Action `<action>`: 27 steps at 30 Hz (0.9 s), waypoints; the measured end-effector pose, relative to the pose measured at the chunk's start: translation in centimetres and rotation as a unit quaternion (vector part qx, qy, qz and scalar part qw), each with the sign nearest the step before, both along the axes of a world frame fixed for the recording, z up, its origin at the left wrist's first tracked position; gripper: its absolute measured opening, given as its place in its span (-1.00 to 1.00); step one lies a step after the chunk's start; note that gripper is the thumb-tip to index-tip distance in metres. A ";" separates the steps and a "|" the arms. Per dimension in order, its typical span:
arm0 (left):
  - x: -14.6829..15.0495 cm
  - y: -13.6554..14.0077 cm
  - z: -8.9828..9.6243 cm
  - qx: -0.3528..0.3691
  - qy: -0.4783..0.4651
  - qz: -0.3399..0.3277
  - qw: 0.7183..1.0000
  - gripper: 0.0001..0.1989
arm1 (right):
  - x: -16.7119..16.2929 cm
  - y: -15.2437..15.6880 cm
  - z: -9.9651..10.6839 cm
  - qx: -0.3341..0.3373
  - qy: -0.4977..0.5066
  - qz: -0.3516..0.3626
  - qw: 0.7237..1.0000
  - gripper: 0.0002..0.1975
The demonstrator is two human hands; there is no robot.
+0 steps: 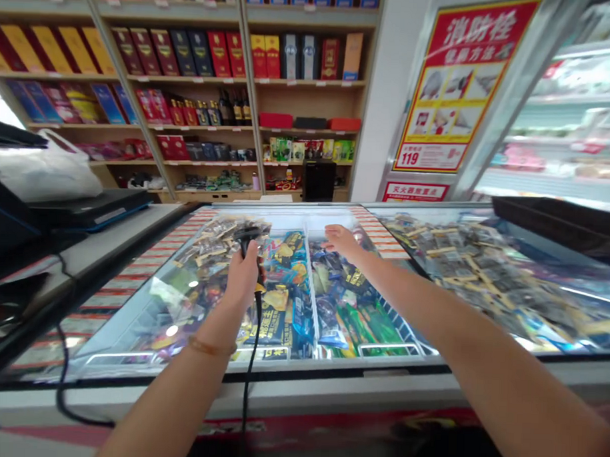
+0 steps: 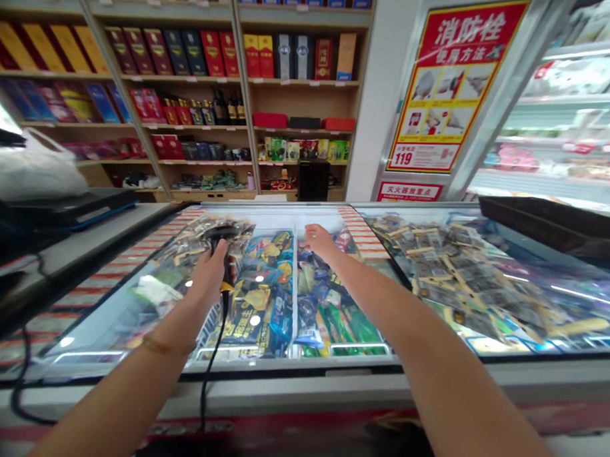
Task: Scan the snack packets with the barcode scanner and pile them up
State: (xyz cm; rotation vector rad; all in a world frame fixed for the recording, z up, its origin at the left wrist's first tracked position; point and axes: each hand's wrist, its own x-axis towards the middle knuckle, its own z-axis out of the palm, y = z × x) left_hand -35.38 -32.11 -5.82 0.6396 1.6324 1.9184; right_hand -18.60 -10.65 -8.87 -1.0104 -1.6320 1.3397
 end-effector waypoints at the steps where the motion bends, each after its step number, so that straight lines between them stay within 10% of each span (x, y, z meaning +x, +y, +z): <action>1: 1.5 0.8 0.1 -0.001 0.001 -0.018 1.000 -0.62 | 2.6 0.6 -0.1 0.012 -0.024 -0.023 0.999 -0.72; 4: 5.7 2.9 0.0 -0.001 0.006 -0.066 0.998 -0.60 | 10.5 2.3 0.3 0.086 -0.171 -0.106 0.976 -0.80; 8: 9.4 4.6 -1.2 0.011 0.009 -0.119 0.993 -0.60 | 20.4 3.8 2.0 0.197 -0.480 -0.172 0.837 -0.83; 13: 10.9 4.7 -3.2 -0.008 0.049 -0.169 0.984 -0.58 | 27.9 4.3 3.4 0.149 -0.647 -0.210 0.718 -0.33; 22: 9.6 4.2 -4.6 -0.015 0.102 -0.172 0.980 -0.53 | 29.8 6.2 1.9 0.143 -0.690 -0.189 0.684 -0.20; 27: 9.4 3.8 -4.0 -0.017 0.088 -0.179 0.980 -0.51 | 27.8 6.5 2.9 0.150 -0.693 -0.164 0.686 -0.46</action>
